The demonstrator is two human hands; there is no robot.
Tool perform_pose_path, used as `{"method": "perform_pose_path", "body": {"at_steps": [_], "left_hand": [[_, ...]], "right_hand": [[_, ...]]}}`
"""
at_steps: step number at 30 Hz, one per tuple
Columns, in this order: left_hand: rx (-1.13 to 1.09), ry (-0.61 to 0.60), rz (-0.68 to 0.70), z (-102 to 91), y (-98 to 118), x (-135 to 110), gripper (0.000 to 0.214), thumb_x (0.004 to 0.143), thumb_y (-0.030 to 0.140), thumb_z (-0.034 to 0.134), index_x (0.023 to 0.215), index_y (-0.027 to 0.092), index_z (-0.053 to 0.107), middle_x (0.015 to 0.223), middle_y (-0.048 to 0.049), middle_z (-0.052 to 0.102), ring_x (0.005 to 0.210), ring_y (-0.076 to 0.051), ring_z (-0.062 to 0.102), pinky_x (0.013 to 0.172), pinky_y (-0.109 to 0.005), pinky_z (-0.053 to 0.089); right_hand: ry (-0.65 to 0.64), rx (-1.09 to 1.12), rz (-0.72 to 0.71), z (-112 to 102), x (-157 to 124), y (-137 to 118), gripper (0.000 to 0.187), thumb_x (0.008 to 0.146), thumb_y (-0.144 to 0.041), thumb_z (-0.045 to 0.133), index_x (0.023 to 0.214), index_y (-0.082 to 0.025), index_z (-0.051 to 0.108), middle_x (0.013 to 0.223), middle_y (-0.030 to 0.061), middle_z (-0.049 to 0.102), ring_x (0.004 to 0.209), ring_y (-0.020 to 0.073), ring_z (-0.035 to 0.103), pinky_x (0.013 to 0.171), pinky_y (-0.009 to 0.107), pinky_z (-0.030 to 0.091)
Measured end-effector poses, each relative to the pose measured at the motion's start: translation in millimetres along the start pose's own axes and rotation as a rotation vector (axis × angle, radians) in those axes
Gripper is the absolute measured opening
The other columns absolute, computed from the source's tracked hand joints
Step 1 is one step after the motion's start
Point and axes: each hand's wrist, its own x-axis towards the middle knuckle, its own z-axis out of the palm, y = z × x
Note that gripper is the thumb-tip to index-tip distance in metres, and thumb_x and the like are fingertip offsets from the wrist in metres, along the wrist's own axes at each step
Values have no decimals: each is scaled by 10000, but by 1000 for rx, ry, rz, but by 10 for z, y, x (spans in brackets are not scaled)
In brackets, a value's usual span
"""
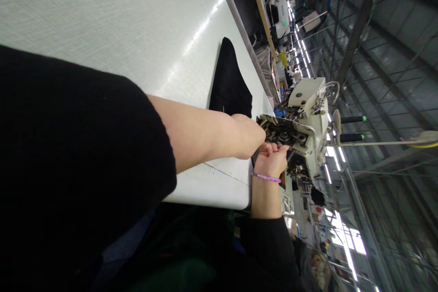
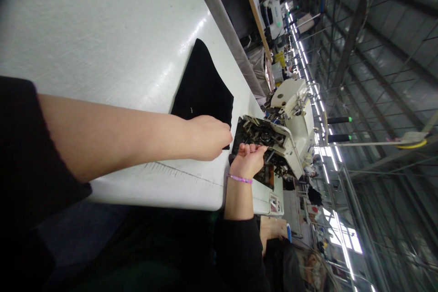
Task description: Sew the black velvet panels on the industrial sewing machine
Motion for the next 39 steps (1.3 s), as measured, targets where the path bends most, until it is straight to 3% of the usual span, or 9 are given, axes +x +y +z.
{"method": "perform_pose_path", "body": {"at_steps": [6,15,26,39], "left_hand": [[16,6,-9,-12,17,5,295,867,111,521,1101,115,701,1166,-148,691,1033,-281,660,788,-357,526],[14,-7,-21,-21,13,-5,279,883,148,539,1118,127,687,1201,-138,681,1078,-263,646,824,-332,511],[-15,-11,-18,-33,18,-15,307,863,118,557,1140,108,688,1211,-167,674,1075,-288,641,829,-355,502],[-12,4,-7,-18,12,9,266,858,155,581,1085,110,713,1141,-158,704,1004,-293,665,758,-357,527]], "right_hand": [[-52,3,56,-69,-169,-49,304,1036,-291,369,747,-205,401,607,-115,280,433,39,296,452,131,409],[-47,1,33,-14,66,-34,312,1042,-338,366,764,-203,409,625,-117,295,431,35,258,501,141,459],[-71,-7,26,-96,89,-42,348,1023,-394,418,730,-208,388,613,-114,281,423,38,255,469,141,447],[3,78,76,-13,228,-163,330,1028,-181,306,700,-214,301,592,-120,205,394,36,201,425,102,402]]}}
